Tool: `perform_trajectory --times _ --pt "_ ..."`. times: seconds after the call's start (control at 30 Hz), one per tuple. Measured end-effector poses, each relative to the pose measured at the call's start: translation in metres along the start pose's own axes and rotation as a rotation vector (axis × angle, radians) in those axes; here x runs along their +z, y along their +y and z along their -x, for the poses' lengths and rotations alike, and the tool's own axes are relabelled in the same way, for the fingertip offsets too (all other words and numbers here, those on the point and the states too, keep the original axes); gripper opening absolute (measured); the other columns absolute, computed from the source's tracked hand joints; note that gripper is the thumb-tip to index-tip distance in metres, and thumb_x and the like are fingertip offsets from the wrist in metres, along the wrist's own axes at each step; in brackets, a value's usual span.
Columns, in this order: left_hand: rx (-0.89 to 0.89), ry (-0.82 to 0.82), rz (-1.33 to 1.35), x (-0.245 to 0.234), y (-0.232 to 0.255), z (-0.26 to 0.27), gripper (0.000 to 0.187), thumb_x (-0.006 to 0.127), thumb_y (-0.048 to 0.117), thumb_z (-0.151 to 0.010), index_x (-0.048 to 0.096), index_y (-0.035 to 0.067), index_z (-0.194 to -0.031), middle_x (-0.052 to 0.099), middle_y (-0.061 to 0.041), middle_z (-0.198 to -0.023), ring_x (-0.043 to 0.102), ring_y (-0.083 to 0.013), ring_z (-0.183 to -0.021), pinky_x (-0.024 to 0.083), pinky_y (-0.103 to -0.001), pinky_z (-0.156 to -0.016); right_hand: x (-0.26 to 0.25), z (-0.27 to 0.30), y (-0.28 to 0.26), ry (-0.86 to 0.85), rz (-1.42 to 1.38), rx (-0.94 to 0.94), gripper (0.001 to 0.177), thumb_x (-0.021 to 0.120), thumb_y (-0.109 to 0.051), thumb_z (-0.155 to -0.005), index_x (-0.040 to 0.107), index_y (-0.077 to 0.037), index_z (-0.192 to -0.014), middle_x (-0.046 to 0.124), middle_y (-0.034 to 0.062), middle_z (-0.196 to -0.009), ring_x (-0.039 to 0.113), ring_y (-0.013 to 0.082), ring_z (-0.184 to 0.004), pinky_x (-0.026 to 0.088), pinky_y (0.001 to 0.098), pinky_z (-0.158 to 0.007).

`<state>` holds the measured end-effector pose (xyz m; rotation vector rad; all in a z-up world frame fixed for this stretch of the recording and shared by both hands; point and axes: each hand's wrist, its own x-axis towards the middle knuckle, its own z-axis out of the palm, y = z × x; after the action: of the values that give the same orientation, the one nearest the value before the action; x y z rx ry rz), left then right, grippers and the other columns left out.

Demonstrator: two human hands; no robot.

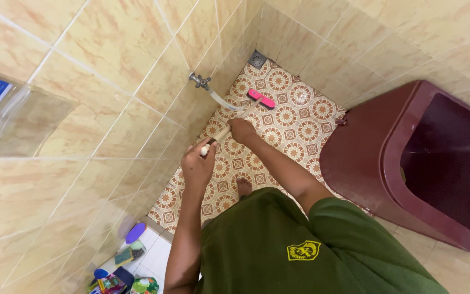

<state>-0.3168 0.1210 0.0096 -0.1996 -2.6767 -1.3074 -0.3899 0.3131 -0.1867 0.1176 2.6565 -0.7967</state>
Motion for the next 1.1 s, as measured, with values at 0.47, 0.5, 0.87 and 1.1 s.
perform_trajectory --times 0.47,0.5,0.87,1.1 --pt "-0.114 -0.245 -0.032 0.048 -0.008 -0.021 0.034 0.072 0.027 -0.095 0.074 0.008 -0.123 0.067 -0.019 -0.082 0.062 -0.0314 -0.075 0.05 -0.043 -0.07 0.013 -0.056 0.066 0.057 0.058 -0.001 0.028 0.063 -0.003 -0.089 0.073 -0.01 -0.114 0.065 0.0181 -0.121 0.065 0.0394 -0.111 0.054 0.0486 -0.096" --pt "-0.048 -0.218 -0.036 0.048 -0.01 -0.022 0.033 0.073 0.025 -0.095 0.075 0.007 -0.123 0.068 -0.018 -0.083 0.061 -0.0313 -0.077 0.049 -0.043 -0.071 0.014 -0.059 0.065 0.059 0.055 -0.004 0.028 0.064 -0.003 -0.088 0.073 -0.009 -0.114 0.065 0.0194 -0.122 0.065 0.0399 -0.111 0.054 0.0484 -0.096" --pt "-0.063 -0.218 -0.003 0.063 -0.013 -0.038 0.034 0.072 0.023 -0.097 0.074 0.004 -0.125 0.066 -0.017 -0.08 0.06 -0.0283 -0.076 0.049 -0.041 -0.069 0.015 -0.083 0.079 0.127 -0.028 -0.024 0.036 0.06 0.002 -0.089 0.069 -0.007 -0.123 0.063 0.0239 -0.129 0.068 0.0412 -0.107 0.055 0.0493 -0.093" --pt "-0.036 -0.188 -0.006 0.072 -0.015 -0.037 0.034 0.073 0.023 -0.097 0.074 0.004 -0.125 0.066 -0.016 -0.082 0.061 -0.0272 -0.076 0.049 -0.04 -0.068 0.005 -0.083 0.075 0.111 -0.076 0.01 0.041 0.059 0.002 -0.089 0.068 -0.009 -0.127 0.06 0.0254 -0.137 0.066 0.0423 -0.111 0.054 0.0488 -0.096"
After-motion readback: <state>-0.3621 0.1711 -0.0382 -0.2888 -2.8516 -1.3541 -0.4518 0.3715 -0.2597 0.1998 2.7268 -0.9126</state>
